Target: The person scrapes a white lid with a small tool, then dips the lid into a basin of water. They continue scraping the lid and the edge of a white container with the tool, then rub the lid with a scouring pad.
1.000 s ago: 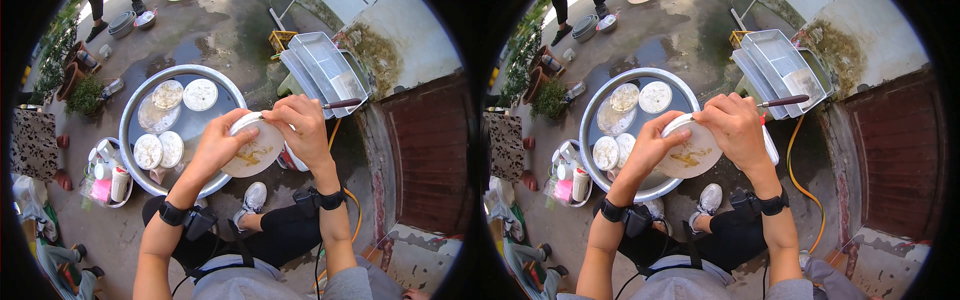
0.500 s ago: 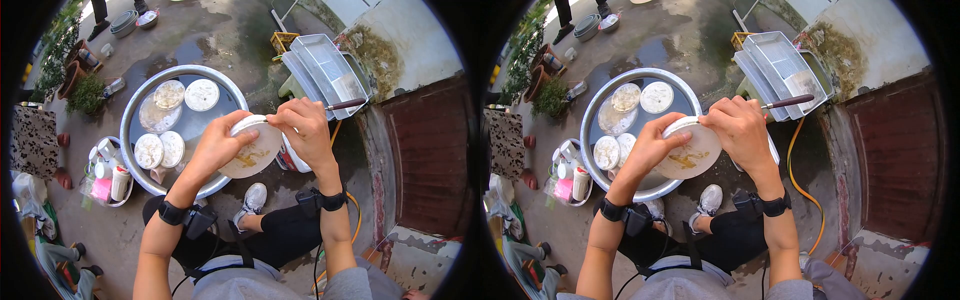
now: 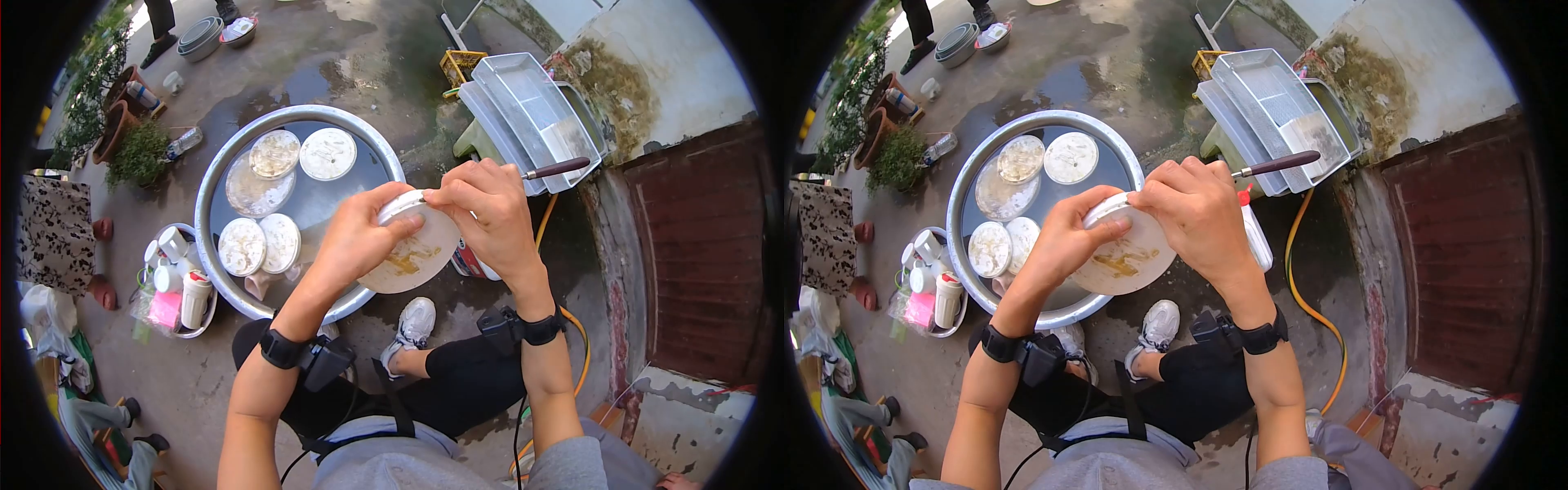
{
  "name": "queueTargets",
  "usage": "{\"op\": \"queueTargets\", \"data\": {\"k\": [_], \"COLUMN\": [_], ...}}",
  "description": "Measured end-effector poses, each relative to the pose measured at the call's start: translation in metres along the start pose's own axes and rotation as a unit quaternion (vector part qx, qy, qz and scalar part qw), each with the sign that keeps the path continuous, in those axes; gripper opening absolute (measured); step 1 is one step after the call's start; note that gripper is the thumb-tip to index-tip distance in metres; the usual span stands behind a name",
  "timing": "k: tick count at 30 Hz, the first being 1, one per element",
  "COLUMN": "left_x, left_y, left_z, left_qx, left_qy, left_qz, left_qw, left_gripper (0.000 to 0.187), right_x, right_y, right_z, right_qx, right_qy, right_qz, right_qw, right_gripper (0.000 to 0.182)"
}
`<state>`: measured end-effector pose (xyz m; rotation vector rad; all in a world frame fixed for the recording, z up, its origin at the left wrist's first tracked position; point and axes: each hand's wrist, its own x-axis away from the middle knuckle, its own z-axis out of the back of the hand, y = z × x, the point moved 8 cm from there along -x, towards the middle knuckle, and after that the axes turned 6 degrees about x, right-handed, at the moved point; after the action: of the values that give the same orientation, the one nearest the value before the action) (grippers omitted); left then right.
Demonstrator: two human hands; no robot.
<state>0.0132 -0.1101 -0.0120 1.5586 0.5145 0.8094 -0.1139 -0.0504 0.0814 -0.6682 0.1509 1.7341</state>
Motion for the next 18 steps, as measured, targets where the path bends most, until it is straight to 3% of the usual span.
{"op": "queueTargets", "data": {"k": [4,18], "left_x": [0.0,-0.001], "left_y": [-0.001,0.002], "left_z": [0.0,0.005], "left_qx": [0.011,-0.001], "left_qy": [-0.012,0.011], "left_qz": [0.024,-0.015], "left_qw": [1.0,1.0], "left_gripper": [0.028,0.032], "right_x": [0.001,0.003], "right_y": [0.005,0.009], "right_z": [0.0,-0.003], "right_qx": [0.004,-0.005], "right_qy": [-0.005,0.0], "right_qz": [-0.001,-0.023], "right_qw": [1.0,1.0], "right_gripper": [0.004,0.008]}}
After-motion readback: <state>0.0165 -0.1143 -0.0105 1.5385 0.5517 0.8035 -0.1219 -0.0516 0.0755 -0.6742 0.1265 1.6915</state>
